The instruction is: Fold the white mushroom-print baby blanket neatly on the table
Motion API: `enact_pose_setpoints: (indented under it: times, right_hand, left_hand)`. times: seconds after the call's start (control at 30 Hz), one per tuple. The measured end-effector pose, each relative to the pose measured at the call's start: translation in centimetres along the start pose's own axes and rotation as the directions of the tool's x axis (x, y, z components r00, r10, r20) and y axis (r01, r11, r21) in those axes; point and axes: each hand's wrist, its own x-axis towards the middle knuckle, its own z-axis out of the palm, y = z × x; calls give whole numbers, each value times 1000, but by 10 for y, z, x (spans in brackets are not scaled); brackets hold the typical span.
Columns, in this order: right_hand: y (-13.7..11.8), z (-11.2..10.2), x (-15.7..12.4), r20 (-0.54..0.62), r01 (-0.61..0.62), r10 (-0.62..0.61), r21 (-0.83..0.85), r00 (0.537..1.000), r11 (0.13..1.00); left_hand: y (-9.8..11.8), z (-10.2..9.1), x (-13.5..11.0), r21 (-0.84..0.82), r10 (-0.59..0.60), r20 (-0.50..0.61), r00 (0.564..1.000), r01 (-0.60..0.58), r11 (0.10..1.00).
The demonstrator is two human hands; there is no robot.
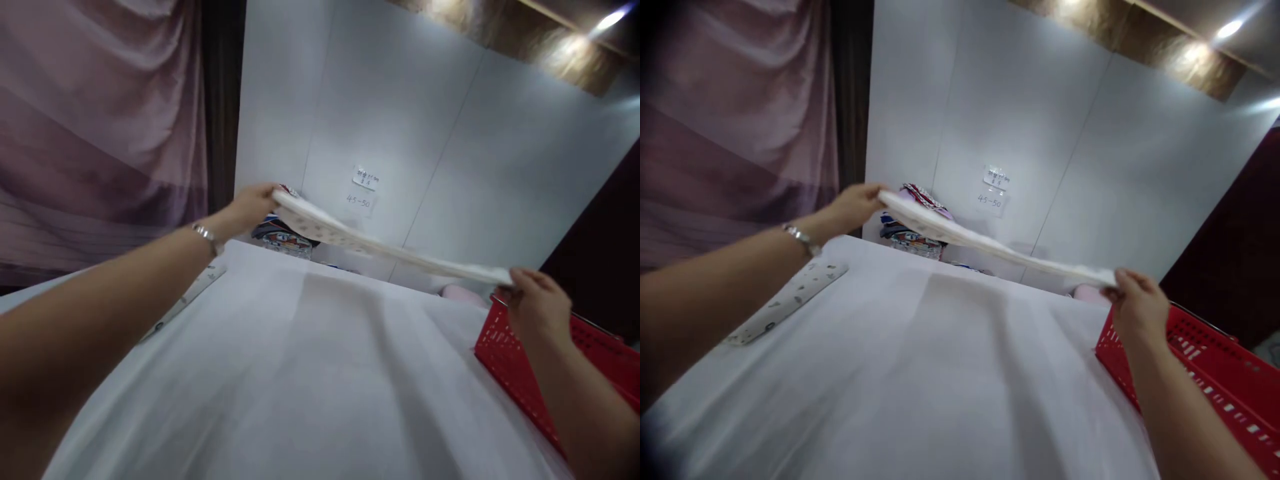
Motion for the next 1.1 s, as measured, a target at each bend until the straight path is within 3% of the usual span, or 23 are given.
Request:
enact_pose_setpoints:
  times: [0.03, 0.1, 0.23, 0.3, 0.37, 0.47, 0.63, 0.8, 0.87, 0.97, 1.03, 1.1]
  right_hand:
    - [17, -11, -24, -12, -87, 88, 46, 996, 995]
    - [57, -34, -73, -1, -246, 246, -29, 969, 969]
    - [126, -81, -163, 35, -566, 583, -193, 812, 801]
    - [139, -98, -193, 31, -645, 661, -194, 749, 740]
    - [139, -109, -208, 19, -656, 667, -159, 745, 738]
    - [123, -117, -217, 15, -620, 628, -151, 778, 770]
    - [99, -127, -236, 15, -641, 690, -354, 724, 681]
    - [84, -134, -253, 11, -519, 586, -451, 811, 726]
    - [84, -137, -257, 36, -465, 578, -554, 815, 691]
    - [90, -141, -262, 130, -238, 523, -781, 843, 577]
    - [94, -141, -265, 176, -100, 488, -867, 855, 488]
    - [94, -141, -267, 179, -60, 481, -896, 858, 441]
  left_hand:
    - [-18, 10, -27, 3, -2, 70, 998, 2, 1000]
    - [-56, 33, -87, 32, 23, 267, 964, -32, 999]
    - [-110, 71, -201, 98, -71, 551, 832, 21, 995]
    - [-118, 76, -233, 75, -95, 557, 825, 64, 995]
    - [-116, 71, -247, 57, -106, 506, 856, 89, 994]
    - [-105, 52, -252, 68, -79, 443, 893, 55, 996]
    - [-95, 23, -274, 106, -57, 514, 856, 3, 994]
    - [-98, 9, -302, 105, -112, 431, 895, 74, 992]
    - [-103, 7, -308, 96, -70, 472, 879, 28, 995]
    - [-107, 8, -316, 89, 5, 531, 847, -62, 994]
    - [-106, 9, -321, 113, 12, 523, 852, -84, 990]
    - [-102, 9, -325, 161, -1, 517, 856, -97, 982]
